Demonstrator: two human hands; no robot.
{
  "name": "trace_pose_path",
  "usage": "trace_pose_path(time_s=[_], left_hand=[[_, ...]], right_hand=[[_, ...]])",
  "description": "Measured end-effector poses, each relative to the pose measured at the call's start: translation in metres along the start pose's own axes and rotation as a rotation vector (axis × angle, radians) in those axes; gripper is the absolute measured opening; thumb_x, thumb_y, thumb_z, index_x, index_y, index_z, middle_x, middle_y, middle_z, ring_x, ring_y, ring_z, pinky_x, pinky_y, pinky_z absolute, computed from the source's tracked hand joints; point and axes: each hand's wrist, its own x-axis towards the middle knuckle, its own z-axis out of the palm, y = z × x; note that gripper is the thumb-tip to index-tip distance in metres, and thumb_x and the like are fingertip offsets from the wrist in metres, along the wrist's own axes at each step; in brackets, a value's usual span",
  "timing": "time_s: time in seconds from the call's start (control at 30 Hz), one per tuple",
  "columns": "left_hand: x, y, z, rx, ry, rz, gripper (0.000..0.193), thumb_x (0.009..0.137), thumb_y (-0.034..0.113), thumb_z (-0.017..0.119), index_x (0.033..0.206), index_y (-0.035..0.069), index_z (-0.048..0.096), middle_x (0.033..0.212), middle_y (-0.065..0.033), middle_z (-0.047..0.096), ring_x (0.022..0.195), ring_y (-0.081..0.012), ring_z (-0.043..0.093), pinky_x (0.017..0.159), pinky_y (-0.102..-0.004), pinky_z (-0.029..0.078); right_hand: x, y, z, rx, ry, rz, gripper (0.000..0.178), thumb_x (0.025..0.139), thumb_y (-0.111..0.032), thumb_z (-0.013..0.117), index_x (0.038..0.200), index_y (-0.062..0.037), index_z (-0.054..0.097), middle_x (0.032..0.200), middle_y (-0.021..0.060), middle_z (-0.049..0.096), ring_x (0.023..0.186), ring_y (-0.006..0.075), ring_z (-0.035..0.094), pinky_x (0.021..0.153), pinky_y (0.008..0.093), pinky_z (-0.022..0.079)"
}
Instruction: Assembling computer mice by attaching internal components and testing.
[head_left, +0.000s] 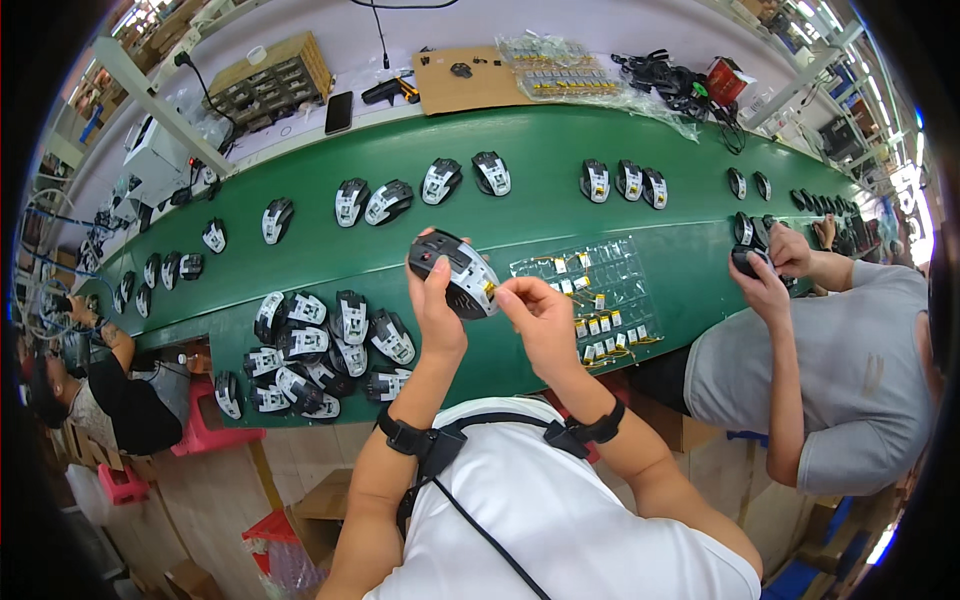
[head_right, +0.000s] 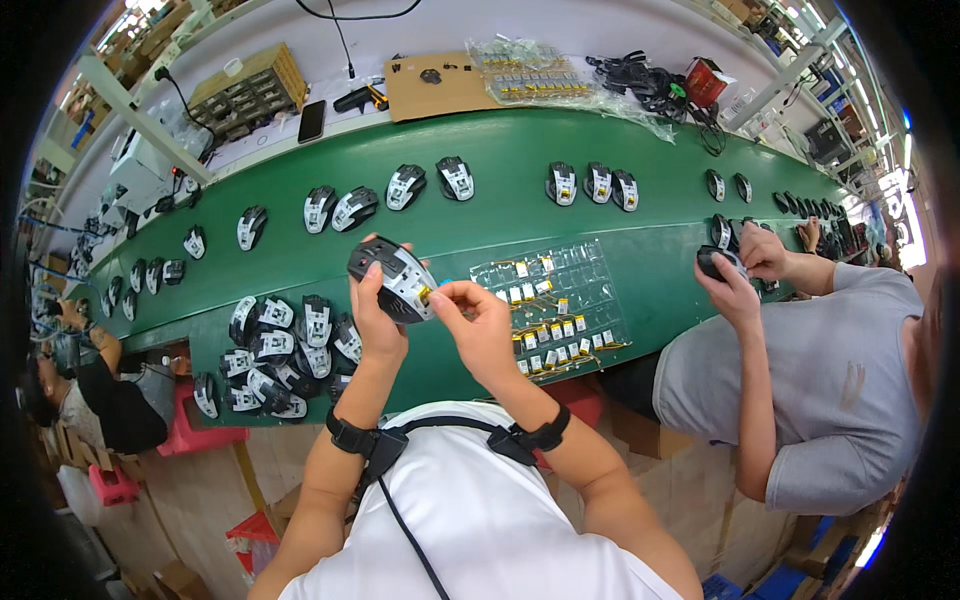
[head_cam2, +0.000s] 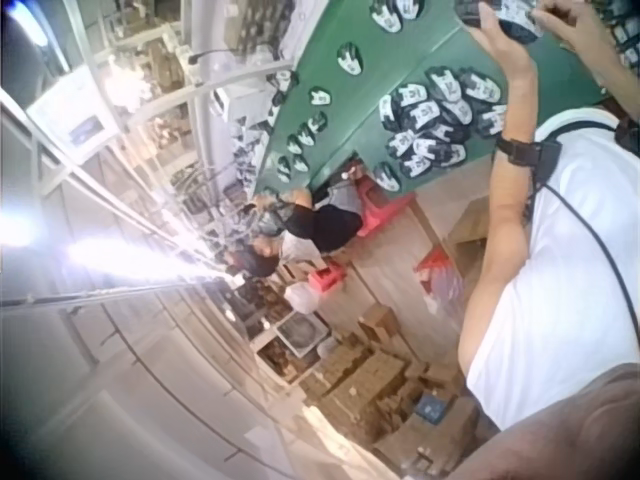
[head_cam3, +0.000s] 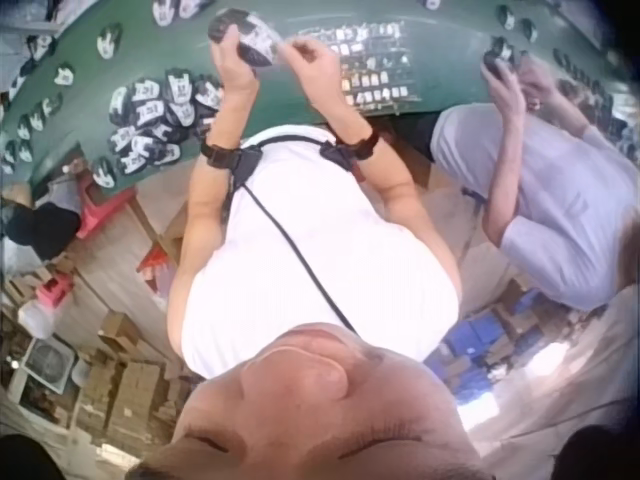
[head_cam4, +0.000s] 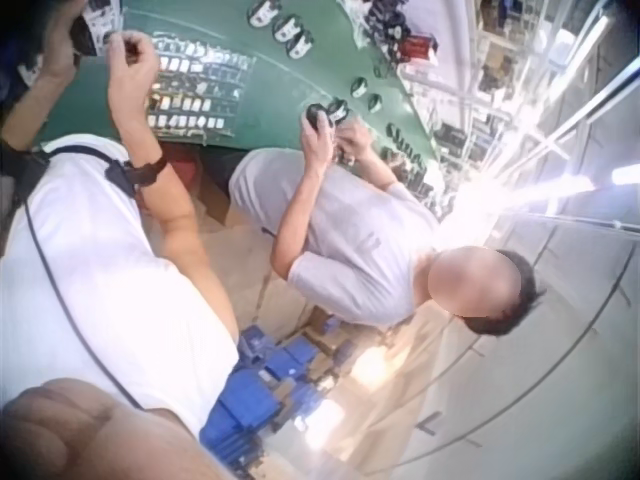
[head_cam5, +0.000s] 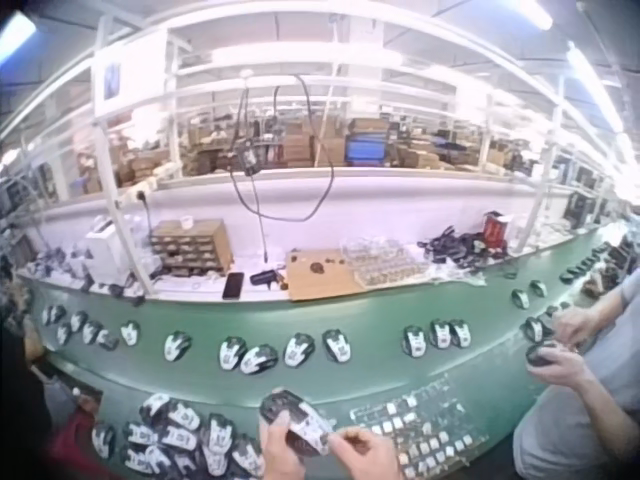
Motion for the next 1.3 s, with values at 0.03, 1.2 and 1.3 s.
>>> trace_pose_path(time_s=[0.03,1.2,1.3], left_hand=[[0.002,-0.002,0.001,-0.013,0.048,0.112,0.046,0.091,0.029,0.046,0.131,0.007,0.039,0.111,-0.019,0.058,0.093,-0.0309,0.064,0.08,-0.041,0.053],[0.044,0.011,-0.023,-0.207,-0.014,-0.45,0.043,0.093,0.038,0.04,0.115,0.003,0.055,0.112,-0.0163,0.065,0.096,-0.025,0.065,0.086,-0.0378,0.051],[0.038,-0.012,-0.038,-0.139,0.014,-0.372,0.037,0.094,0.026,0.046,0.123,0.003,0.049,0.12,-0.0122,0.06,0.102,-0.0209,0.061,0.086,-0.0341,0.05]], right_hand=[[0.0,0.001,0.007,0.0,0.008,-0.028,0.016,0.082,-0.008,0.069,0.096,0.0001,0.067,0.081,0.0021,0.059,0.069,0.0097,0.053,0.061,0.0209,0.042],[0.038,0.002,0.013,-0.064,-0.086,-0.254,0.025,0.086,0.004,0.051,0.11,-0.0005,0.055,0.111,0.0097,0.058,0.098,0.0135,0.057,0.076,0.0275,0.049],[0.049,0.02,0.003,-0.161,-0.186,-0.108,0.046,0.086,-0.003,0.06,0.128,0.0004,0.044,0.122,0.0127,0.053,0.108,0.018,0.055,0.087,0.0301,0.048]])
